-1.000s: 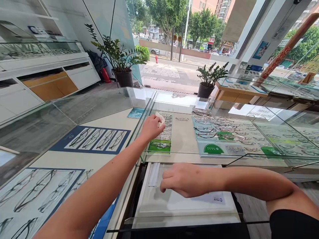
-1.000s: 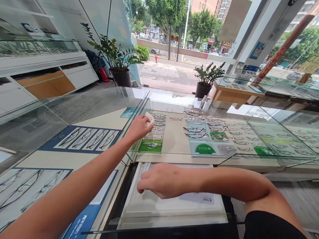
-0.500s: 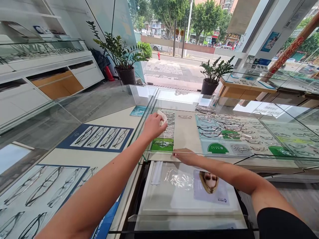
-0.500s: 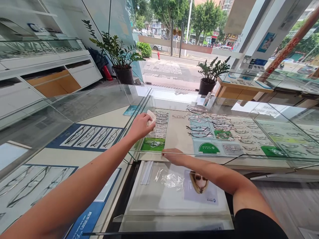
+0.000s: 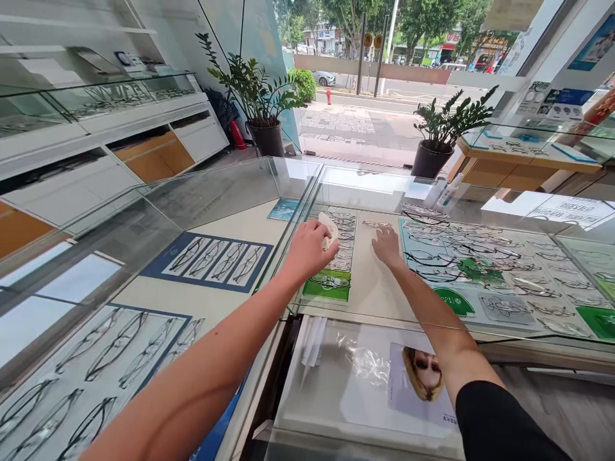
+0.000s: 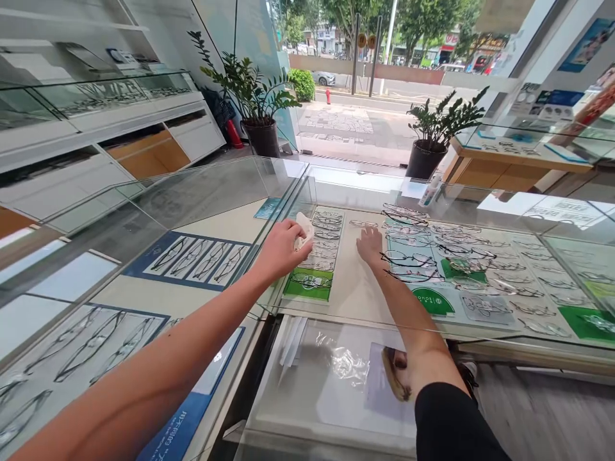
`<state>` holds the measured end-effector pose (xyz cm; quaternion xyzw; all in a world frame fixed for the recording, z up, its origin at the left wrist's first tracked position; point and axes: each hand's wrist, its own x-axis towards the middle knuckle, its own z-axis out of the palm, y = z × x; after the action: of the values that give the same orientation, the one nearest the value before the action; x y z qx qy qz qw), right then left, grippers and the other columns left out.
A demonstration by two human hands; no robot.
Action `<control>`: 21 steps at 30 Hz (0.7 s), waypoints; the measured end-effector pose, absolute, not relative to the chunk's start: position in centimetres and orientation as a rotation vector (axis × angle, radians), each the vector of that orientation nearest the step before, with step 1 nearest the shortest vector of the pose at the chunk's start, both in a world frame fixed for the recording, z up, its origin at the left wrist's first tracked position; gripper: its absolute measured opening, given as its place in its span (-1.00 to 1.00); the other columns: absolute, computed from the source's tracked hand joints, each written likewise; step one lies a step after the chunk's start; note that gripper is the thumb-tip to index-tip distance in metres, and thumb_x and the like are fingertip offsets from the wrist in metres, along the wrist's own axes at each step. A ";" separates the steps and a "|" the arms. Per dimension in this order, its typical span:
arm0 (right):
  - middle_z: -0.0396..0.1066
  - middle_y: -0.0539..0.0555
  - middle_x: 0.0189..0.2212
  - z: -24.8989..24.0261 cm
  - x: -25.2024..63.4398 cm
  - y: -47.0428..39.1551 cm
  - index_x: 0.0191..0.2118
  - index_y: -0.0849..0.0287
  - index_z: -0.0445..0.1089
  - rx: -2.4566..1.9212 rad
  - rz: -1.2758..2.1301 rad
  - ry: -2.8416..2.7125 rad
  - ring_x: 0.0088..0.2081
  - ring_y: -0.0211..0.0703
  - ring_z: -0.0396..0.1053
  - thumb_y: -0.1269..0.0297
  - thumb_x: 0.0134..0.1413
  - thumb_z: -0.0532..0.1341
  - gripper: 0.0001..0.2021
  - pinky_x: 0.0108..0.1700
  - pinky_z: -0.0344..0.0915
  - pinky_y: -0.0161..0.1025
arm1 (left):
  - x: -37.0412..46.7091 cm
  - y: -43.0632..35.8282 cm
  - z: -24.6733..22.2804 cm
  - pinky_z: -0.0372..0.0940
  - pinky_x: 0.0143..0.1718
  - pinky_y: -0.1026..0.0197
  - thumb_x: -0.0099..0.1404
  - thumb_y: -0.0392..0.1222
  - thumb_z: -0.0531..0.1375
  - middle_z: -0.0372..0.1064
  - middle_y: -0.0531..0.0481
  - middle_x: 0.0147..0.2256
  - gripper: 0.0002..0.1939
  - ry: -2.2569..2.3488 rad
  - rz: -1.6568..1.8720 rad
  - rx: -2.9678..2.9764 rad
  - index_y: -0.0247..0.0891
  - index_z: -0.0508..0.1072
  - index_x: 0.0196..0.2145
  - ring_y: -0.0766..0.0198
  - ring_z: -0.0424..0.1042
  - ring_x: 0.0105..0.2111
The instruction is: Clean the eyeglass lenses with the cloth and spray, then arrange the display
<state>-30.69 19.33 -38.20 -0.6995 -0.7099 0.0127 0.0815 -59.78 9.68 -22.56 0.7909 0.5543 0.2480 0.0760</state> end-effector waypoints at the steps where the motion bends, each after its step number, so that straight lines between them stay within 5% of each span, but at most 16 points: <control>1: 0.17 0.35 0.65 -38.7 -30.6 20.2 0.48 0.35 0.41 -2.100 0.027 -2.118 0.61 0.29 -0.01 0.22 0.59 -0.02 -0.43 0.57 0.03 0.13 | -59.8 9.6 -22.5 0.39 0.19 -0.19 0.48 -0.06 0.30 0.50 -0.24 0.02 -0.85 1.661 0.749 2.365 -0.19 0.52 -0.14 -0.18 0.45 0.09; 7: 0.16 0.34 0.66 -41.5 -30.6 24.1 0.53 0.37 0.35 -2.139 0.013 -2.103 0.62 0.30 -0.03 0.25 0.55 -0.04 -0.38 0.62 -0.07 0.20 | -60.0 9.3 -22.5 0.40 0.18 -0.16 0.46 -0.08 0.33 0.48 -0.20 -0.01 -0.85 1.660 0.760 2.334 -0.17 0.49 -0.19 -0.13 0.45 0.08; 21: 0.28 0.47 0.55 -40.7 -30.4 20.4 0.50 0.40 0.38 -2.104 -0.045 -2.221 0.56 0.32 0.09 0.28 0.52 0.02 -0.41 0.53 0.06 0.12 | -59.5 9.4 -22.2 0.40 0.18 -0.22 0.50 -0.07 0.28 0.50 -0.27 0.05 -0.85 1.701 0.671 2.391 -0.19 0.52 -0.11 -0.22 0.46 0.11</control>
<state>-30.35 20.40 -40.75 -0.6869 -0.7254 -0.0148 0.0409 -59.53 9.44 -22.24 0.7926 0.5639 0.2224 0.0656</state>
